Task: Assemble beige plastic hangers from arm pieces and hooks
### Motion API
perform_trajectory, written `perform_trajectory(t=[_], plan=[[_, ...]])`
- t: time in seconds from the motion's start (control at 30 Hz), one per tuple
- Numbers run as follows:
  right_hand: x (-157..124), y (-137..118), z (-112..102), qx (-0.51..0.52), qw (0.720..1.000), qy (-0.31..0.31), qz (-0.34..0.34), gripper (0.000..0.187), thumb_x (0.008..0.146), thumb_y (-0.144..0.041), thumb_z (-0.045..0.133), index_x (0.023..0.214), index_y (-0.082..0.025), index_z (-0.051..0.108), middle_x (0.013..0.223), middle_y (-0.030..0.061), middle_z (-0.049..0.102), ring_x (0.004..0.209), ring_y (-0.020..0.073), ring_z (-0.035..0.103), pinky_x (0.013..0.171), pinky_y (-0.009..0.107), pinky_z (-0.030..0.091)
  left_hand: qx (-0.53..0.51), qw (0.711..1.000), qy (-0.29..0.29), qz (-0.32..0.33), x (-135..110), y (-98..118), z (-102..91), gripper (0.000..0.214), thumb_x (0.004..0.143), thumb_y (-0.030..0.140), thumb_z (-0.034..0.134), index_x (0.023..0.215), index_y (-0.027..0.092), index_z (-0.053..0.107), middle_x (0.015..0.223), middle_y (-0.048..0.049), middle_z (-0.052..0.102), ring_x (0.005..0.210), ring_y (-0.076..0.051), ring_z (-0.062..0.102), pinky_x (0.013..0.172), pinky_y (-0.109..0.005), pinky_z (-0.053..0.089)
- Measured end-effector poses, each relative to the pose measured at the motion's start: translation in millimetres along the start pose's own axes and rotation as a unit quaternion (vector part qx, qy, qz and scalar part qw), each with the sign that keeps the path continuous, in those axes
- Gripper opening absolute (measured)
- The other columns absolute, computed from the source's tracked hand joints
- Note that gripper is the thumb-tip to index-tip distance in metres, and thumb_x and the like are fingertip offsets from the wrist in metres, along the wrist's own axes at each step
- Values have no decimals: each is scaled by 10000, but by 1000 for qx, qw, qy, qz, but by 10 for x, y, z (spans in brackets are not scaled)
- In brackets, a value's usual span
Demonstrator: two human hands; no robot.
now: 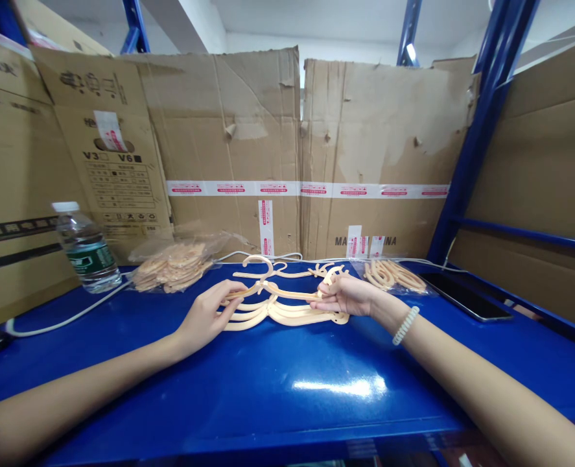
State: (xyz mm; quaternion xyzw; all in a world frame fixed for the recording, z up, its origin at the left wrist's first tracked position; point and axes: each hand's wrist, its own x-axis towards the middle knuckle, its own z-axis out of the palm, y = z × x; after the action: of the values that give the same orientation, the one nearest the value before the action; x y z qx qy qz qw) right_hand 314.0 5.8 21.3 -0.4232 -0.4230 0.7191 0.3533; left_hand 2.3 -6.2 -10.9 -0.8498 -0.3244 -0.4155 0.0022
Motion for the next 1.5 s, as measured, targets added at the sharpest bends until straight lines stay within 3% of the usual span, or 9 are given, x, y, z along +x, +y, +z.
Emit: perform_trajectory(t=[0.43, 0.8, 1.17, 1.3, 1.5], plan=[[50, 98, 87, -47, 993, 65, -90, 263, 765, 43, 593, 612, -140, 482, 615, -15, 566, 648, 111, 675, 861, 325, 569, 6, 1000, 6, 3, 8, 35, -11, 155, 900, 147, 444, 997, 190, 557, 934, -47, 637, 849, -168, 601, 722, -275, 485], [131, 152, 58, -58, 987, 76, -128, 253, 749, -7, 670, 607, -137, 506, 648, 20, 598, 688, 144, 681, 828, 334, 591, 9, 1000, -4, -1, 11, 86, -30, 171, 899, 151, 430, 1009, 197, 553, 949, -55, 649, 872, -182, 619, 751, -298, 495], [32, 13, -8, -8, 999, -4, -43, 209, 818, -17, 579, 671, -129, 483, 734, 52, 643, 866, 211, 707, 937, 363, 518, -5, 999, -14, -47, 36, 5, -37, 168, 873, 119, 453, 984, 195, 553, 940, -47, 641, 847, -178, 615, 745, -298, 498], [29, -7, -41, -11, 999, -34, -9, 178, 829, -25, 544, 687, -121, 497, 782, 115, 683, 885, 217, 704, 904, 314, 532, 1, 999, -8, -37, 36, 15, -46, 163, 866, 114, 453, 967, 194, 553, 938, -50, 646, 848, -180, 615, 731, -301, 499], [36, 12, 6, -44, 999, 3, -23, 207, 826, 10, 503, 674, -130, 502, 704, 65, 663, 831, 194, 715, 841, 266, 561, 0, 999, -6, -34, 37, 34, -55, 163, 864, 119, 451, 965, 191, 557, 921, -52, 649, 812, -173, 608, 705, -297, 492]])
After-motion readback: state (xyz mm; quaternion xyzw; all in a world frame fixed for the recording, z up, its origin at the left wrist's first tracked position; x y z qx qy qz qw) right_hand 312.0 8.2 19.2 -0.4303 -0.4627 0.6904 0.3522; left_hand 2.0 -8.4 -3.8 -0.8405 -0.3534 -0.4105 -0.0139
